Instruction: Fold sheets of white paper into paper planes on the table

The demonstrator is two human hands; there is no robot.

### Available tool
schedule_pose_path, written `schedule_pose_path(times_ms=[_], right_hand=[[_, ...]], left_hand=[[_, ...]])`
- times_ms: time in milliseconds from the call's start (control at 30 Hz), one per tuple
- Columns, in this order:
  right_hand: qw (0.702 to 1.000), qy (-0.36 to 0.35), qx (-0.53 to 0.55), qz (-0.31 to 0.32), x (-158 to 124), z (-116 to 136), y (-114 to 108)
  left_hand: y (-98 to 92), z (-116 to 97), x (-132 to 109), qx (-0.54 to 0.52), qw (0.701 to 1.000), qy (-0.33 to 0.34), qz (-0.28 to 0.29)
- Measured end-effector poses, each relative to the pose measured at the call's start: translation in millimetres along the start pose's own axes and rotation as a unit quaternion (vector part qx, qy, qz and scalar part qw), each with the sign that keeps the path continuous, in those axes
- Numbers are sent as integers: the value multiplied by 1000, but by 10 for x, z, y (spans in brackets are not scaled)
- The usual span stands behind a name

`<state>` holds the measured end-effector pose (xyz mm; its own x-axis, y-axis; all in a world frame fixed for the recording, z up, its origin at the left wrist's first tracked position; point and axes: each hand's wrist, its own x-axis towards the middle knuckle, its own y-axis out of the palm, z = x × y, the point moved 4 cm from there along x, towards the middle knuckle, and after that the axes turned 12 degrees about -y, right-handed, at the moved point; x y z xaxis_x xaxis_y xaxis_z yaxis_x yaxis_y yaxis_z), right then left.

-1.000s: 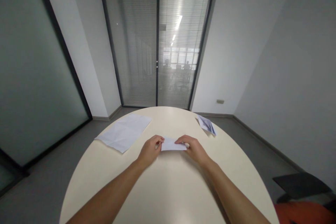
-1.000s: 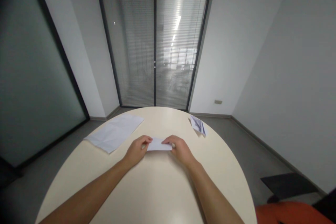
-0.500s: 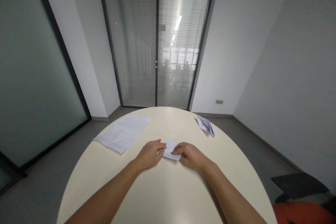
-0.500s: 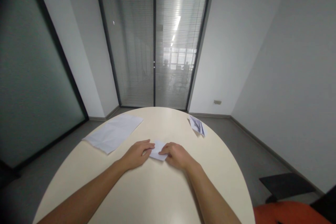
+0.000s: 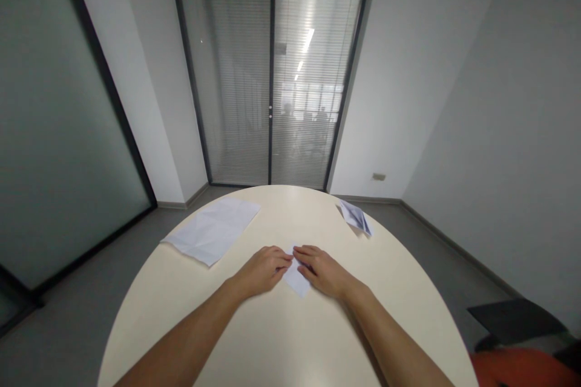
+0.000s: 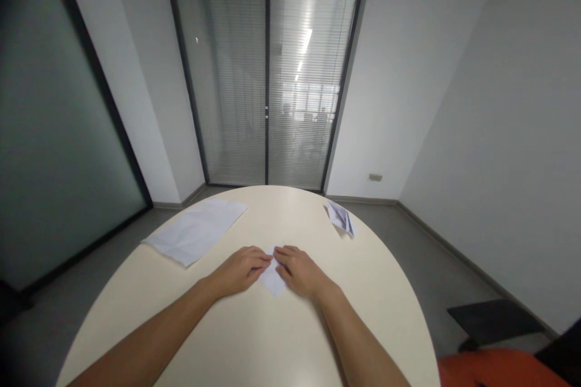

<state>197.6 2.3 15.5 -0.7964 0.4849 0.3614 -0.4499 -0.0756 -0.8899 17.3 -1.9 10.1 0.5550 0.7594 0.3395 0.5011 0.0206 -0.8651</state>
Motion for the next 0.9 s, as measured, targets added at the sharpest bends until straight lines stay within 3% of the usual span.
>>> schedule_pose_path(times_ms=[400,600,900], right_hand=[[1000,16,2,-16,-57,-171,82],[1000,2,12,-10,-55,-151,-31],[999,35,-34,-12,-110,-136,-196]], left_hand=[[-85,17,-80,-12,999,17,40],[-65,30,-67,-2,999,13,36],[-46,8,-50,10,999,16,37]])
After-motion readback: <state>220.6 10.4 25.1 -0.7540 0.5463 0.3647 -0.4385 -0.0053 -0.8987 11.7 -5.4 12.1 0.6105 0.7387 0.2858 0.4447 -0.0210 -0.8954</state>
